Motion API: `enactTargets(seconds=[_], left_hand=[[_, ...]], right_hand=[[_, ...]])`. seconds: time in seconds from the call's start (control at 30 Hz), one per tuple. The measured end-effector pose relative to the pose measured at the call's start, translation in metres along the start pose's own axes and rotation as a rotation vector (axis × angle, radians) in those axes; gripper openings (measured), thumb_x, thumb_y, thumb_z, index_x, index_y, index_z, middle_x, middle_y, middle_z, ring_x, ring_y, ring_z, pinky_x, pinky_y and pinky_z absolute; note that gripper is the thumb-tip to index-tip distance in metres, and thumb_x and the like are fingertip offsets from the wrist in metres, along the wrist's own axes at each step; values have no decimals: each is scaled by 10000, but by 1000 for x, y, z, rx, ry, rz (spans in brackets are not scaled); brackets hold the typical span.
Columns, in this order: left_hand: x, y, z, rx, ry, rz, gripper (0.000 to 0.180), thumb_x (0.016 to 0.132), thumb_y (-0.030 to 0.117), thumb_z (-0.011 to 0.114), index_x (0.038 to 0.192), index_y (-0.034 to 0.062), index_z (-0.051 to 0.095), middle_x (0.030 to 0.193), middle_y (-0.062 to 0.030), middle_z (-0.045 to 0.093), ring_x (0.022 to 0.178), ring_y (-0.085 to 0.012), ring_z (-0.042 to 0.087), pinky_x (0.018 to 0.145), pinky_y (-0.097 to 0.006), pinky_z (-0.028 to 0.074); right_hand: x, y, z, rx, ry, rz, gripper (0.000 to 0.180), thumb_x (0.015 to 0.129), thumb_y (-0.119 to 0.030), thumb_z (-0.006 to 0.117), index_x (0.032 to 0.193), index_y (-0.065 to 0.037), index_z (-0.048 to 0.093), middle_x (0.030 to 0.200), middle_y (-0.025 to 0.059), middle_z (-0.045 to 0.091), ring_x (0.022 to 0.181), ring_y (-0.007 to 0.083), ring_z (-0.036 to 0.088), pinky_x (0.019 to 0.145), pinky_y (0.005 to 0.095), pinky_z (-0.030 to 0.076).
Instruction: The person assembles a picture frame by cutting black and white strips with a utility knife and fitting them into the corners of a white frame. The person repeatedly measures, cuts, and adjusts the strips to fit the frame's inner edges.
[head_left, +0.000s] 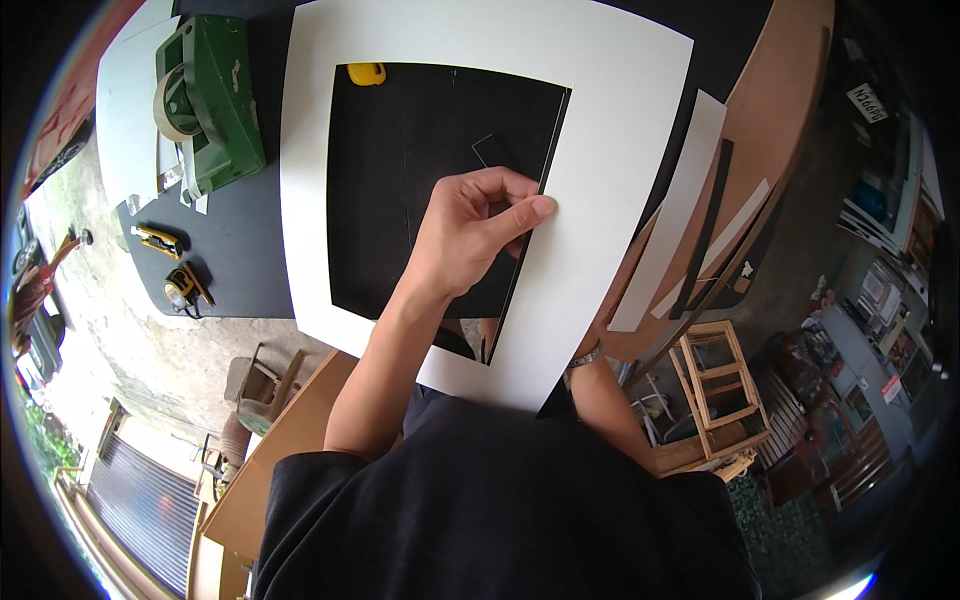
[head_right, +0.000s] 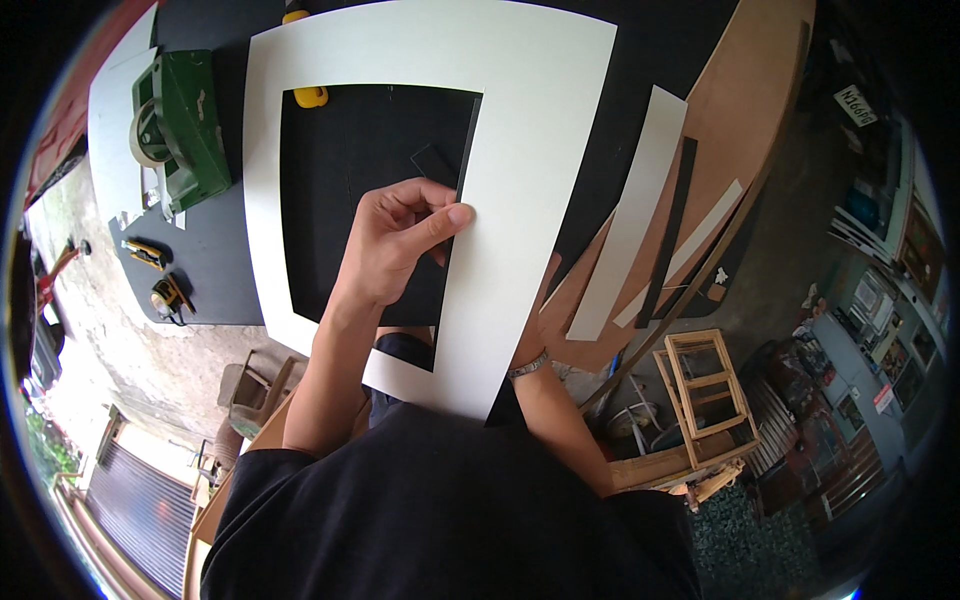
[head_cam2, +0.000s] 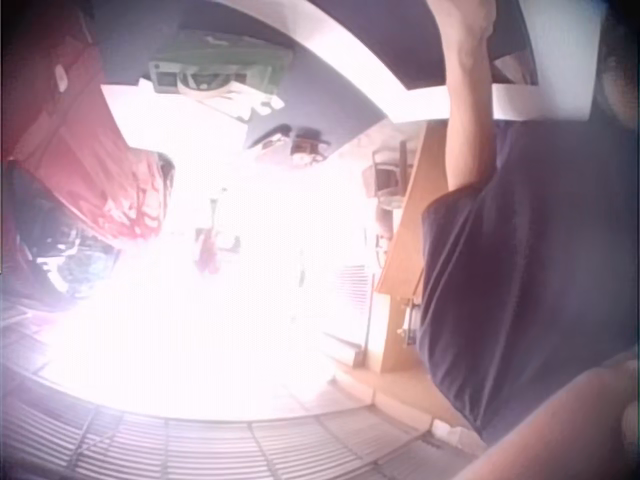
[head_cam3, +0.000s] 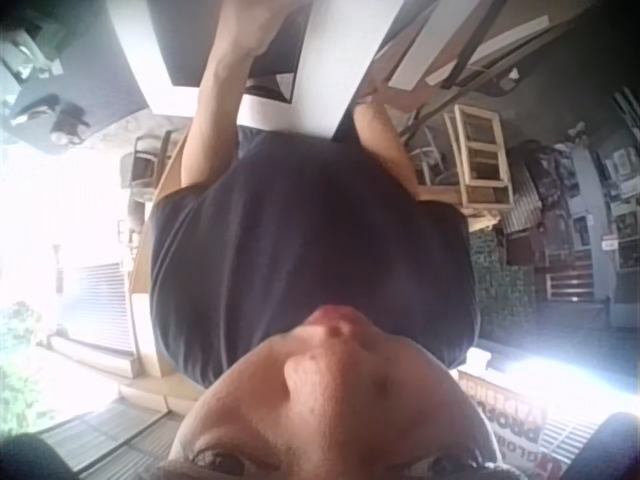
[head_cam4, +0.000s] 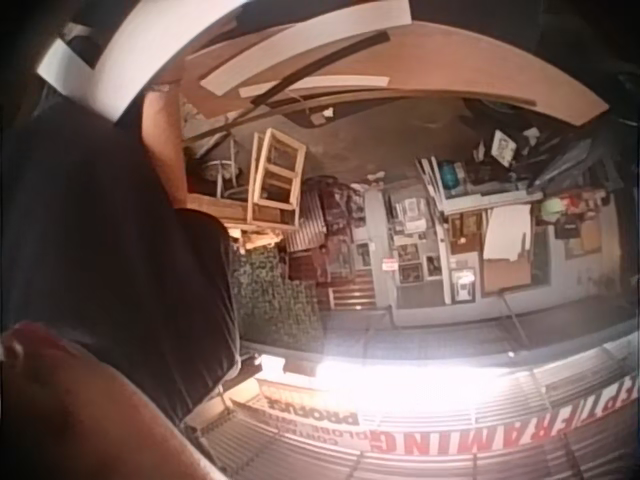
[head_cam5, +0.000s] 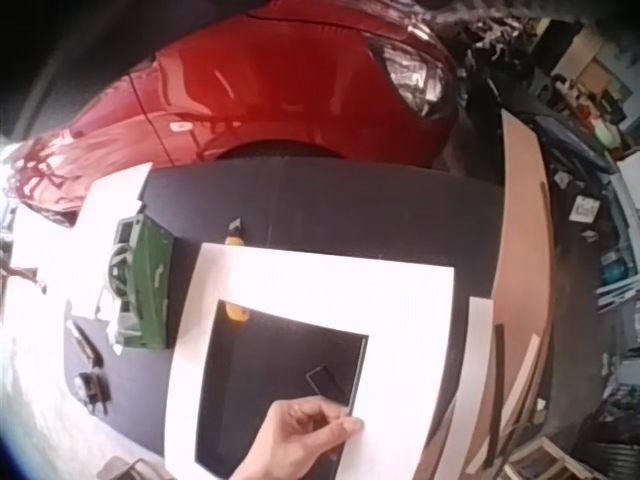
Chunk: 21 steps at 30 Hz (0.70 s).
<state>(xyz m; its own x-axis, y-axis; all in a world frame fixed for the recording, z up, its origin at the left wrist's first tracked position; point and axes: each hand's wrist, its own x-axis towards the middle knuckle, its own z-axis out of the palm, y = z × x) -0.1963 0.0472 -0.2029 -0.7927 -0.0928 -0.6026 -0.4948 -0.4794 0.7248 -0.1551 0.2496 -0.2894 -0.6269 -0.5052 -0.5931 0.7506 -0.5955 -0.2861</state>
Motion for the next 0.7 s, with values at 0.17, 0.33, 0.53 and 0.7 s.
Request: enactTargets(seconds=[0.17,0.33,0.53,0.7], left_hand=[[-3,0,-1,-23,12,10,186,904,183,792,922,8,734,767,-19,692,659,-65,623,541,-208,500],[-3,-5,-5,-27,-3,5,185,907,176,787,928,0,733,775,-19,691,665,-66,622,548,-211,503],[-8,-4,-8,1,6,40,182,920,173,771,947,-5,740,773,-5,676,665,-55,601,553,-202,499],[-7,-6,-7,-51,-2,35,150,913,136,773,933,-6,730,772,-14,681,672,-68,630,548,-202,506]], right_hand=[[-4,-5,30,-889,186,-265,851,992,-732,271,1500,-57,378,1316,106,590,1070,157,643,822,296,582],[-7,-37,63,-523,151,-57,448,996,-362,616,1270,-11,569,1242,145,636,1033,156,670,755,285,587],[15,-61,57,-1565,230,-571,228,864,-141,704,1039,0,668,1074,137,630,979,271,621,770,369,520],[19,-76,50,-1904,210,-646,281,774,-73,767,1033,-41,661,971,121,578,960,327,568,790,434,458]])
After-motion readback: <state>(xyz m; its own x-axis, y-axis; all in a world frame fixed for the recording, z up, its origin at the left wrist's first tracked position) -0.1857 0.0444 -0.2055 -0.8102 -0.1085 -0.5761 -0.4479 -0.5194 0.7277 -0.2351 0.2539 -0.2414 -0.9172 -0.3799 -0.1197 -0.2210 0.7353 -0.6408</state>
